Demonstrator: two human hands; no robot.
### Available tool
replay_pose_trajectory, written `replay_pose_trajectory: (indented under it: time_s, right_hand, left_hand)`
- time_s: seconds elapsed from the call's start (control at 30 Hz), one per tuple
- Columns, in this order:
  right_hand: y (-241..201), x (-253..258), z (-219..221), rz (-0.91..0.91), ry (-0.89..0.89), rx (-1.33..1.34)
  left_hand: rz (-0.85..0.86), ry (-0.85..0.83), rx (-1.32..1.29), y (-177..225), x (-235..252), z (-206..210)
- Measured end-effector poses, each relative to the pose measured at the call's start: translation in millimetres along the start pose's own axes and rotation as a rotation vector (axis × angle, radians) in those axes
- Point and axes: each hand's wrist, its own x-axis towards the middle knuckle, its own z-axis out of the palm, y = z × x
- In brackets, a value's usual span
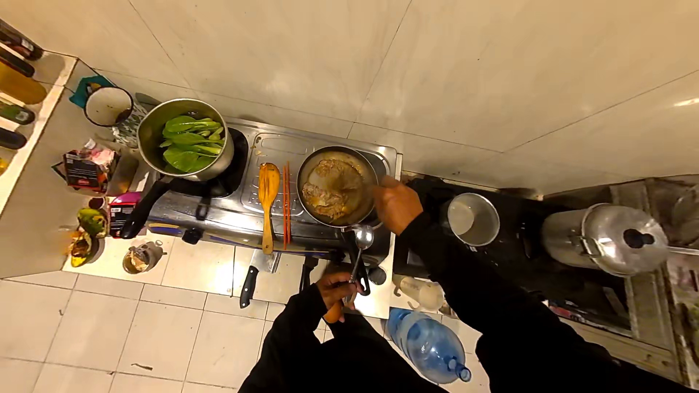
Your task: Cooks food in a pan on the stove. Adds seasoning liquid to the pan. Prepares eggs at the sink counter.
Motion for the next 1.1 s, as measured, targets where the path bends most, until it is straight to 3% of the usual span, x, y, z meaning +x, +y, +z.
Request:
replay_pose_trajectory:
  time_s: [0.13, 0.3, 0.43, 0.6, 0.73, 0.87, 1.03, 1.1]
  right_hand:
    - [-12, -7, 13, -0.004, -0.085, 0.013]
    - [4, 6, 5, 0.081, 0.074, 0.014]
    - [-13, -3, 2, 0.004, 0.070, 0.052]
    - [-33, 24, 17, -0.152, 0.016, 0.039]
    - [-34, 27, -11, -0.057, -0.151, -0.072]
    - [-23, 57, -40, 0.183, -0.132, -0.067]
    - [-32, 81, -19, 0.047, -0.117, -0.081]
    - [-35, 80, -12, 0.071, -0.139, -0.105]
  left_hand:
    - [-0.014, 0.002, 0.013, 1, 1, 0]
    - [-0.041, 0.039, 0.029, 5, -1, 4]
    - [-0.055, 0.025, 0.022, 5, -1, 3]
    - [-0.062, 0.022, 0.020, 2, 2, 3]
    - [-0.057, 0.032, 0.030, 4, -1, 3]
    - [-0.058, 0.018, 0.048, 4, 1, 5]
    - [-0.034, -0.001, 0.018, 2, 1, 3]
    - [-0.026, -0.012, 0.016, -1, 1, 2]
